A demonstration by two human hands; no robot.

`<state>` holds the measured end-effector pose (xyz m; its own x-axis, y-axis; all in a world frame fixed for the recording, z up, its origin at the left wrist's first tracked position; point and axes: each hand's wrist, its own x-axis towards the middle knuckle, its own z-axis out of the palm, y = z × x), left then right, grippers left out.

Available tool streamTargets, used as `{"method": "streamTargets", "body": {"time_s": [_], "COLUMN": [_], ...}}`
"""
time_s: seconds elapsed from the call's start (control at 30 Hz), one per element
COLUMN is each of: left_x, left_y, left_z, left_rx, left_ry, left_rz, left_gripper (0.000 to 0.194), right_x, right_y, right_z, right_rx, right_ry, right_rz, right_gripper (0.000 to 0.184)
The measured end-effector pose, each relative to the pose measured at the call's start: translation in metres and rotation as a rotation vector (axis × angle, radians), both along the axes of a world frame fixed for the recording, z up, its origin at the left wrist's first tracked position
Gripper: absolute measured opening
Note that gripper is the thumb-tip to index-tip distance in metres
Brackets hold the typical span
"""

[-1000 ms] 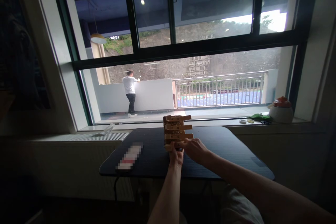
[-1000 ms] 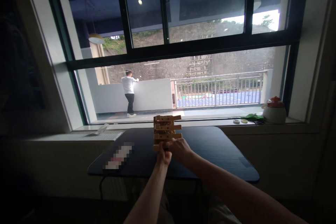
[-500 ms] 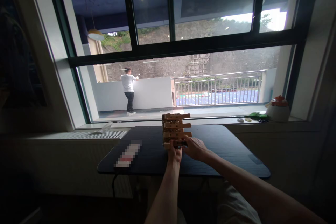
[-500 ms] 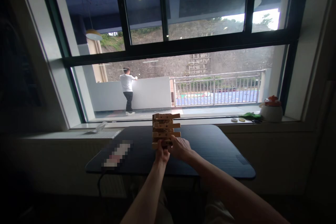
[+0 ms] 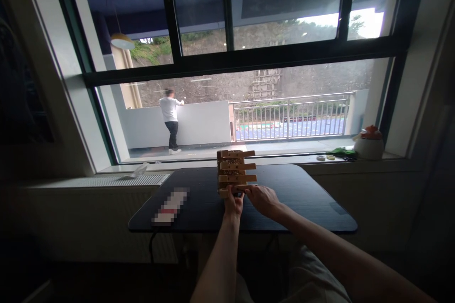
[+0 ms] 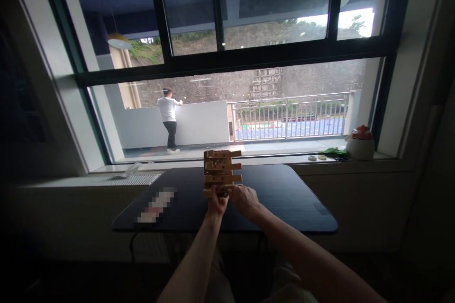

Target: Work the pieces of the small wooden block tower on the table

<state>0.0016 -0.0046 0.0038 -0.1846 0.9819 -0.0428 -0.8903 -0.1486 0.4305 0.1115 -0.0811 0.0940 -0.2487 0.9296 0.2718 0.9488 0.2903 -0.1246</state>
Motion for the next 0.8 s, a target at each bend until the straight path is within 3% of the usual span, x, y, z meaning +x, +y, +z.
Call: {"method": "streamTargets", "body": {"time_s": [0.17,0.33,0.47,0.6,0.7,0.8], "left_x": [0.0,0.001,0.001,0.001,0.001,0.001], "left_y": [0.003,0.004,0.003,0.003,0.003,0.002], "left_z": [0.0,-0.001,-0.001,-0.002,-0.001,0.002], "left_rx": [-0.035,-0.015,-0.018,0.02,0.003,-0.026], "left_ry": [-0.004,-0.007,0.022,-0.013,-0.034,-0.037], "left_rz": [0.014,0.027,0.031,0.022,0.005,0.013], "left_gripper": [0.011,0.011,0.011,0.011,0.012,0.011], "right_x": [-0.002,-0.008,-0.012,-0.01,-0.009,-0.012], "right_y": [-0.005,-0.012,-0.01,-0.004,-0.003,-0.009], "right_z": [0.017,0.025,0.01,0.003,0.014,0.028], "right_rx": [0.066,0.194,0.123,0.063,0.033,0.075], "right_ry": [-0.093,-0.298,-0.188,-0.029,-0.051,-0.162], "right_rz": [0.104,0.323,0.173,-0.03,-0.001,0.142], "right_gripper": [0.025,0.029,0.024,0.036,0.03,0.022]}}
